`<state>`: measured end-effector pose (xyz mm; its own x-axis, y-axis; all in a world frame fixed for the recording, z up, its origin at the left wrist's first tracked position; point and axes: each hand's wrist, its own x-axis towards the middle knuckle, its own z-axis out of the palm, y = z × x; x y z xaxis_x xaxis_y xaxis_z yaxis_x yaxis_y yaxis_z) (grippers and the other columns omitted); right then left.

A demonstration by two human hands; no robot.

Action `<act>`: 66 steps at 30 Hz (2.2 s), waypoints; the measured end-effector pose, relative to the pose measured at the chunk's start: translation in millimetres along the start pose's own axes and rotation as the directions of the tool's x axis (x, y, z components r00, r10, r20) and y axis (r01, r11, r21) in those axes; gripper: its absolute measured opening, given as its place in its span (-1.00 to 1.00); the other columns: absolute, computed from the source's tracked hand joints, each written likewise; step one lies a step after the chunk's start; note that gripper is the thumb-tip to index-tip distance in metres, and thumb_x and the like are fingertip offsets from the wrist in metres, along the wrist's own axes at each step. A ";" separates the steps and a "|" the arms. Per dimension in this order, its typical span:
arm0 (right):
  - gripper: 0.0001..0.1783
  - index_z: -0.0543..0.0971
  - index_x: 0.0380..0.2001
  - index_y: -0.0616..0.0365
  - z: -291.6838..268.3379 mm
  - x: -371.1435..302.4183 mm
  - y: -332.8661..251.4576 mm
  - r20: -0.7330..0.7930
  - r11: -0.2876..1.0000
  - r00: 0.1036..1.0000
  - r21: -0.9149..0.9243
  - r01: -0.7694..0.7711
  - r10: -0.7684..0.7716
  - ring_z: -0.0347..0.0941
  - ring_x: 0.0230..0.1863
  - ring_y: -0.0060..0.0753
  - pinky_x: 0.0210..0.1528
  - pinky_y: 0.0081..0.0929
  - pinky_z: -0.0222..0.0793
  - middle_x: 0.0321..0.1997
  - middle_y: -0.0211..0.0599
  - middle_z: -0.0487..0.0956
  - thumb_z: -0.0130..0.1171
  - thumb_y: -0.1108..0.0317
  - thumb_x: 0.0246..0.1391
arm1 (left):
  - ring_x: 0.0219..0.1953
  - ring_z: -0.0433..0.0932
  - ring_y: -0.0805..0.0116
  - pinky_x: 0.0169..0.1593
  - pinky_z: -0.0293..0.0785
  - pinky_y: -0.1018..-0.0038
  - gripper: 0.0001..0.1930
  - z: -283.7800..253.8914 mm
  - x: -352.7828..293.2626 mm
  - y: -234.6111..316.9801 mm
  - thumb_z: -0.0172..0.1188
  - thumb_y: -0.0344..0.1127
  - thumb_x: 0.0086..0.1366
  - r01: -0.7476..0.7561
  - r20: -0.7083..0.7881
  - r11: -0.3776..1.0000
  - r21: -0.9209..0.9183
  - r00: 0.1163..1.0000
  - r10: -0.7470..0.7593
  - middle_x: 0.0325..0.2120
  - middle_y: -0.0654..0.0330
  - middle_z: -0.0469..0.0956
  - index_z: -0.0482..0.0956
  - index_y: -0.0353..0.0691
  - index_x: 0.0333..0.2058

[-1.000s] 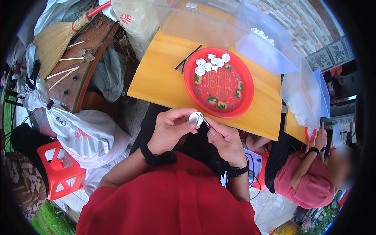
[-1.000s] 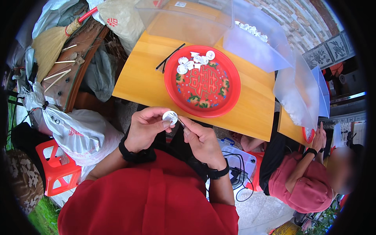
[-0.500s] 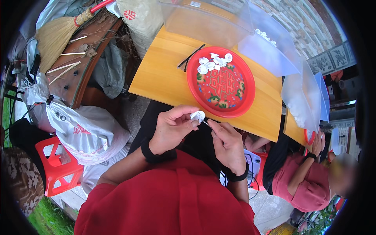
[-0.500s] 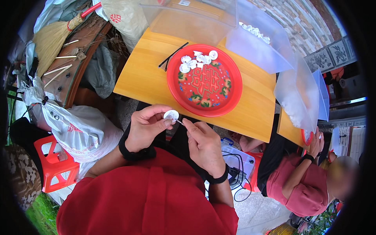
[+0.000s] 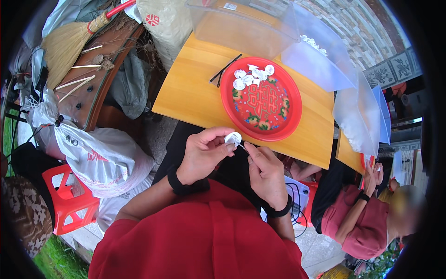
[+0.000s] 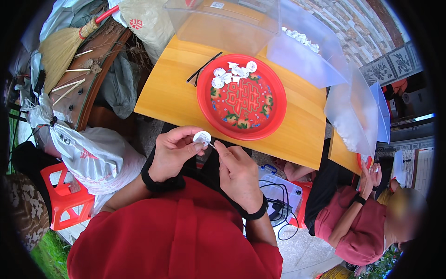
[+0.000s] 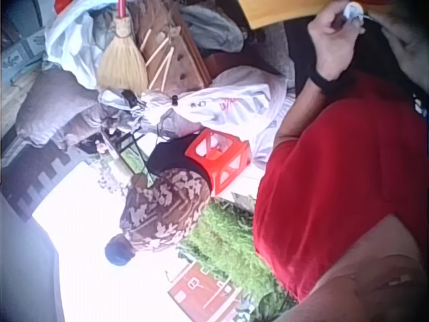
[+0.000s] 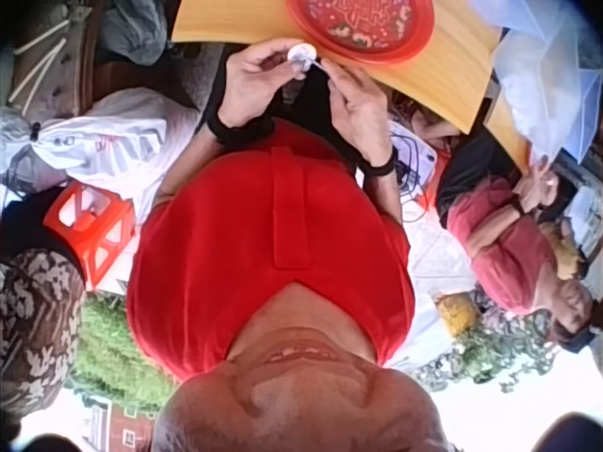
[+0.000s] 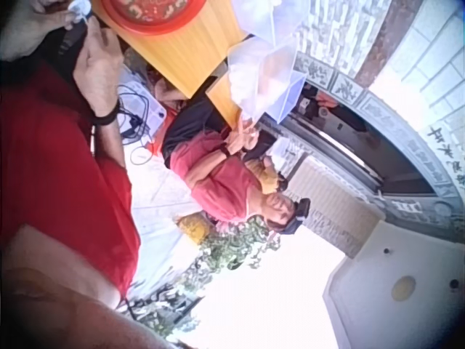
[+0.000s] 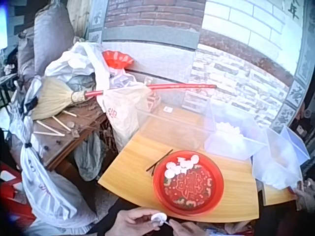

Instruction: Assembling small white plastic components by inserting a metal pin or tool into them while working at a table.

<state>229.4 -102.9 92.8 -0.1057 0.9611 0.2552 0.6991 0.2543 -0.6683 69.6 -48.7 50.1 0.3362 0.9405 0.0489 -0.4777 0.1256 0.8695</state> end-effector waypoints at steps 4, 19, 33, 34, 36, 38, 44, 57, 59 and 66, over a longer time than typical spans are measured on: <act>-0.51 0.47 -0.08 0.20 3.3 0.8 1.2 -0.011 0.989 0.997 -0.125 0.075 -0.077 0.41 -0.47 -0.18 -0.43 -0.33 0.36 -0.47 -0.20 0.41 0.05 0.65 -0.22 | -0.34 0.51 0.51 -0.37 0.45 0.64 -0.70 -4.5 -1.4 0.4 0.12 -0.61 0.13 0.037 0.005 0.998 0.047 0.999 -0.037 -0.33 0.15 0.53 0.44 -0.36 -0.11; -0.38 0.40 0.02 0.15 1.8 8.1 3.9 0.100 0.998 0.994 -0.049 0.039 -0.034 0.39 -0.49 -0.16 -0.44 -0.33 0.34 -0.52 -0.21 0.38 -0.01 0.68 -0.25 | -0.30 0.52 0.44 -0.26 0.50 0.56 -0.71 -6.9 -0.9 -0.1 0.11 -0.63 0.13 0.010 0.024 0.998 0.068 1.000 -0.012 -0.29 0.10 0.53 0.44 -0.39 -0.12; -0.53 0.37 0.08 0.13 -4.3 11.3 21.3 0.420 0.704 0.884 0.564 -0.432 0.205 0.22 -0.51 -0.60 -0.40 -0.68 0.22 -0.56 -0.41 0.35 -0.16 0.63 0.07 | -0.32 0.53 0.42 -0.29 0.50 0.56 -0.70 -10.5 2.5 -5.4 0.10 -0.63 0.13 -0.042 0.074 0.998 0.045 0.997 0.039 -0.31 0.11 0.54 0.45 -0.36 -0.12; -0.50 0.37 0.07 0.17 -6.2 12.3 18.8 0.460 0.693 0.851 0.528 -0.491 0.253 0.26 -0.49 -0.55 -0.36 -0.65 0.24 -0.55 -0.35 0.36 -0.15 0.66 0.00 | -0.32 0.53 0.42 -0.29 0.50 0.55 -0.71 -10.5 2.7 -5.2 0.10 -0.62 0.13 -0.012 0.061 1.000 0.028 0.998 0.010 -0.31 0.10 0.54 0.45 -0.36 -0.13; -0.54 0.40 0.02 0.20 -7.5 11.9 12.5 0.393 0.773 0.886 0.472 -0.423 0.244 0.30 -0.49 -0.49 -0.36 -0.62 0.27 -0.53 -0.31 0.38 -0.13 0.65 -0.01 | -0.32 0.53 0.42 -0.29 0.50 0.55 -0.72 -10.0 3.3 -5.0 0.10 -0.62 0.13 0.021 0.050 1.000 0.009 0.999 -0.021 -0.32 0.10 0.54 0.45 -0.36 -0.13; -0.58 0.42 -0.02 0.23 -10.9 9.7 8.7 0.327 0.844 0.917 0.404 -0.353 0.227 0.34 -0.48 -0.44 -0.36 -0.59 0.29 -0.52 -0.27 0.41 -0.11 0.63 -0.01 | -0.33 0.53 0.41 -0.29 0.50 0.55 -0.73 -9.7 4.5 -4.3 0.10 -0.61 0.14 0.038 0.024 0.999 -0.031 0.999 -0.037 -0.32 0.10 0.53 0.46 -0.36 -0.14; -0.65 0.43 -0.09 0.30 -15.6 3.0 -2.1 0.166 0.973 0.970 0.119 -0.199 0.178 0.49 -0.40 -0.34 -0.33 -0.51 0.38 -0.37 -0.16 0.50 -0.02 0.61 -0.02 | -0.31 0.52 0.47 -0.27 0.51 0.58 -0.71 -7.8 4.2 -1.8 0.11 -0.61 0.14 0.003 -0.006 1.000 -0.013 1.000 -0.003 -0.31 0.14 0.53 0.45 -0.37 -0.12; -0.65 0.47 -0.16 0.33 -11.9 3.1 -8.5 0.109 0.994 0.989 -0.043 -0.096 0.101 0.47 -0.38 -0.03 -0.33 -0.39 0.38 -0.38 -0.02 0.47 0.04 0.64 -0.12 | -0.30 0.53 0.43 -0.24 0.51 0.54 -0.71 -5.4 1.1 -2.1 0.11 -0.60 0.14 0.001 0.010 0.999 0.035 1.000 -0.002 -0.30 0.11 0.53 0.44 -0.38 -0.12; -0.65 0.47 -0.16 0.33 -10.9 2.4 -8.4 0.097 0.995 0.991 -0.052 -0.087 0.092 0.46 -0.39 -0.03 -0.33 -0.39 0.38 -0.39 -0.02 0.47 0.04 0.64 -0.13 | -0.30 0.53 0.43 -0.24 0.51 0.55 -0.71 -4.9 0.7 -1.5 0.11 -0.60 0.14 0.020 0.012 0.999 0.049 1.000 -0.021 -0.29 0.11 0.53 0.44 -0.38 -0.11; -0.65 0.46 -0.16 0.31 -4.2 1.0 -1.3 0.041 0.997 0.999 -0.073 0.011 -0.008 0.44 -0.50 -0.08 -0.48 -0.31 0.37 -0.46 -0.13 0.44 0.08 0.58 -0.12 | -0.29 0.52 0.44 -0.23 0.50 0.55 -0.70 -3.7 0.3 -2.2 0.11 -0.60 0.15 0.016 0.010 0.997 0.080 1.000 -0.017 -0.29 0.11 0.53 0.43 -0.38 -0.10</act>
<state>231.4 -102.7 96.9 -0.1406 0.9627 0.2314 0.7478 0.2564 -0.6124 67.7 -47.5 46.3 0.3521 0.9352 0.0386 -0.4059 0.1154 0.9066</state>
